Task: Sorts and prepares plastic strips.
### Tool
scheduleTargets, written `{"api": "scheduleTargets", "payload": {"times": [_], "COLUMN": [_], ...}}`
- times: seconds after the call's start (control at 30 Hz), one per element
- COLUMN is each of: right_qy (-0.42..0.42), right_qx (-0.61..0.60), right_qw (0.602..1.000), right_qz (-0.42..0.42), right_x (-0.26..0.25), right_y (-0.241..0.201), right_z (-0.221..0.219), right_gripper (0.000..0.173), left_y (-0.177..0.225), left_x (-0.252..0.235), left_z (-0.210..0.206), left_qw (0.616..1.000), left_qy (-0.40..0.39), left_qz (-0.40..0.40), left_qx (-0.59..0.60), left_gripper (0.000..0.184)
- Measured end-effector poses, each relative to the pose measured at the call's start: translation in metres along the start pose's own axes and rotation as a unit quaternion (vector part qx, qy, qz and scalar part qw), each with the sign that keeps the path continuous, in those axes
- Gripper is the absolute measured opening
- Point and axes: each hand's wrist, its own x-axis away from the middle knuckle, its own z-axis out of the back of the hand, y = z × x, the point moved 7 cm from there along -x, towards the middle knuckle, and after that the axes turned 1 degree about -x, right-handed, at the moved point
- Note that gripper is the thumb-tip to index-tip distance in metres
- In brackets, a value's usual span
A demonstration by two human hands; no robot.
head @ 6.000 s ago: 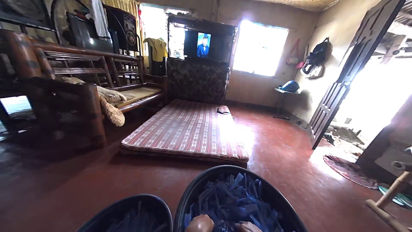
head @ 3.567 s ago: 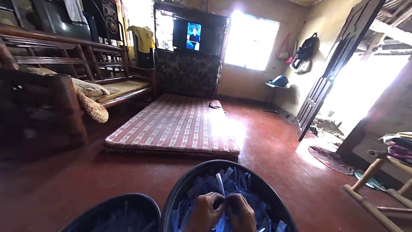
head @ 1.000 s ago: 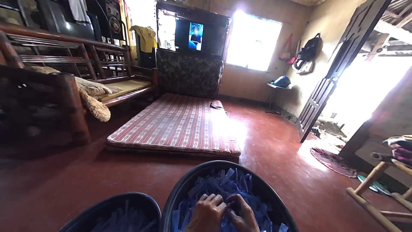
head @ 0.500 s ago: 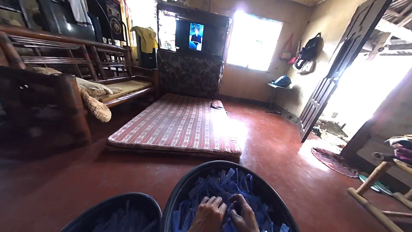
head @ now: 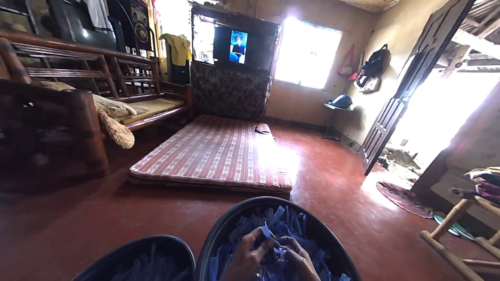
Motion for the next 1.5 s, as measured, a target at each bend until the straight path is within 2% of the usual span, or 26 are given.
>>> {"api": "scheduleTargets", "payload": {"times": [0.07,0.13,0.23,0.37,0.53,0.57,0.63,0.77,0.83,0.9,1.1,1.37,1.5], "right_qy": [-0.025,-0.074,-0.153,-0.236,-0.287,-0.283,-0.255,-0.165,-0.153,-0.161,-0.194,-0.229,-0.224], "right_qx": [-0.023,-0.042,-0.002,0.032,0.026,0.027,0.048,0.106,0.114,0.117,0.139,0.201,0.222], "right_qw": [0.999,0.996,0.988,0.971,0.957,0.958,0.963,0.974,0.974,0.972,0.959,0.935,0.931], "right_qz": [-0.014,-0.02,-0.005,-0.004,0.028,0.038,0.067,0.115,0.123,0.127,0.151,0.183,0.186], "right_x": [0.001,0.002,0.005,0.011,0.012,0.012,0.012,0.012,0.012,0.013,0.018,0.022,0.021], "right_y": [0.003,0.006,0.009,0.012,0.012,0.01,0.004,-0.005,-0.006,-0.005,-0.009,-0.009,-0.009], "right_z": [-0.005,-0.011,-0.021,-0.032,-0.039,-0.039,-0.036,-0.028,-0.026,-0.027,-0.033,-0.04,-0.041], "right_gripper": [0.024,0.031,0.04,0.025,0.017,0.017,0.016,0.014,0.014,0.014,0.011,0.014,0.015], "left_y": [0.0,0.001,0.004,0.005,0.011,0.009,0.0,-0.023,-0.027,-0.025,-0.01,0.02,0.039], "left_x": [-0.003,-0.005,-0.008,-0.009,-0.007,-0.007,-0.008,-0.003,-0.003,-0.005,-0.007,-0.001,0.006], "left_z": [0.013,0.026,0.045,0.069,0.076,0.074,0.062,0.014,0.005,0.012,0.055,0.11,0.124], "left_qw": [0.999,0.995,0.988,0.974,0.93,0.924,0.939,0.979,0.983,0.988,0.98,0.956,0.942], "left_qy": [0.053,0.099,0.153,0.207,0.248,0.244,0.199,-0.002,-0.031,0.011,0.163,0.279,0.311], "left_qz": [-0.006,-0.004,0.011,0.009,0.011,0.012,0.035,0.129,0.135,0.125,0.082,0.003,-0.049], "left_qx": [-0.001,0.002,0.023,0.087,0.272,0.294,0.28,0.158,0.118,0.091,0.077,0.091,0.117], "left_gripper": [0.014,0.016,0.02,0.024,0.03,0.03,0.029,0.021,0.018,0.012,0.006,0.021,0.024]}}
